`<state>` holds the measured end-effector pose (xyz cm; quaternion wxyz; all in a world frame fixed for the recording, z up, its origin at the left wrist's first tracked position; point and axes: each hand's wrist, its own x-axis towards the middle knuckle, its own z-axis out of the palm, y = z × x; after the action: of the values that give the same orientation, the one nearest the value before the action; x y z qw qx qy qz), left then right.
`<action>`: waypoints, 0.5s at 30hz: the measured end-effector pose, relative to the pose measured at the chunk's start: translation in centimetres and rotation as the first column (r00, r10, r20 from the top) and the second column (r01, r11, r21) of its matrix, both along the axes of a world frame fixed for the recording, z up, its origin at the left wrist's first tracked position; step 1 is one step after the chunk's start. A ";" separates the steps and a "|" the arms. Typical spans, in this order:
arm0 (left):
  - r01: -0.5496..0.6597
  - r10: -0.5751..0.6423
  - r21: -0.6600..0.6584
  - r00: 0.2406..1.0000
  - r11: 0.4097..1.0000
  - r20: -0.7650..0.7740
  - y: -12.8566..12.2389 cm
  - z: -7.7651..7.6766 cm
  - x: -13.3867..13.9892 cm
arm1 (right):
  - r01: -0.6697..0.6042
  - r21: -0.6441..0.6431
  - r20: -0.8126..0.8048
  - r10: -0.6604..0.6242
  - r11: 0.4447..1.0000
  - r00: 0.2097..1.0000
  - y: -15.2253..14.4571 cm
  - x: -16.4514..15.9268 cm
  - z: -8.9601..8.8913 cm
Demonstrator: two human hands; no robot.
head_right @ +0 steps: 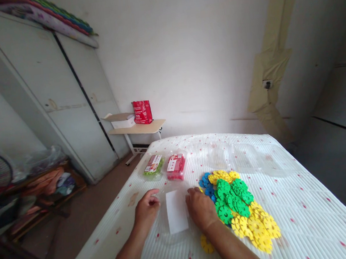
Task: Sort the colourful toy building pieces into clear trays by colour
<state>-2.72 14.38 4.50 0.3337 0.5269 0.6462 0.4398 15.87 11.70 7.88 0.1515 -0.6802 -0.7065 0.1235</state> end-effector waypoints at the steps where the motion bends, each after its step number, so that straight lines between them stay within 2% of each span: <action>1: -0.002 0.005 -0.032 0.998 0.999 0.069 0.0 0.2 0.0 | -0.003 0.000 0.033 0.003 1.000 0.999 0.0 0.1 0.1; 4: 0.010 0.019 -0.105 0.963 0.994 0.270 -0.2 0.8 -0.2 | -0.006 -0.015 0.168 0.008 1.000 0.986 0.1 0.4 0.3; 8: 0.019 0.018 -0.102 0.937 0.995 0.350 -0.1 1.7 -0.6 | -0.027 -0.011 0.264 0.029 1.000 0.964 0.1 1.1 0.3; 11: 0.031 0.004 -0.095 0.937 0.995 0.349 0.2 2.3 -0.6 | -0.004 0.004 0.180 0.003 1.000 0.984 0.6 2.0 0.2; 15: 0.059 -0.029 -0.080 0.943 0.995 0.333 1.0 2.5 0.8 | 0.028 0.016 -0.031 -0.028 0.999 0.999 2.0 3.5 0.2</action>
<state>-1.95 15.40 7.04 0.4702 0.4444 0.5881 0.4853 19.33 13.65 8.06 0.1696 -0.6868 -0.6955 0.1257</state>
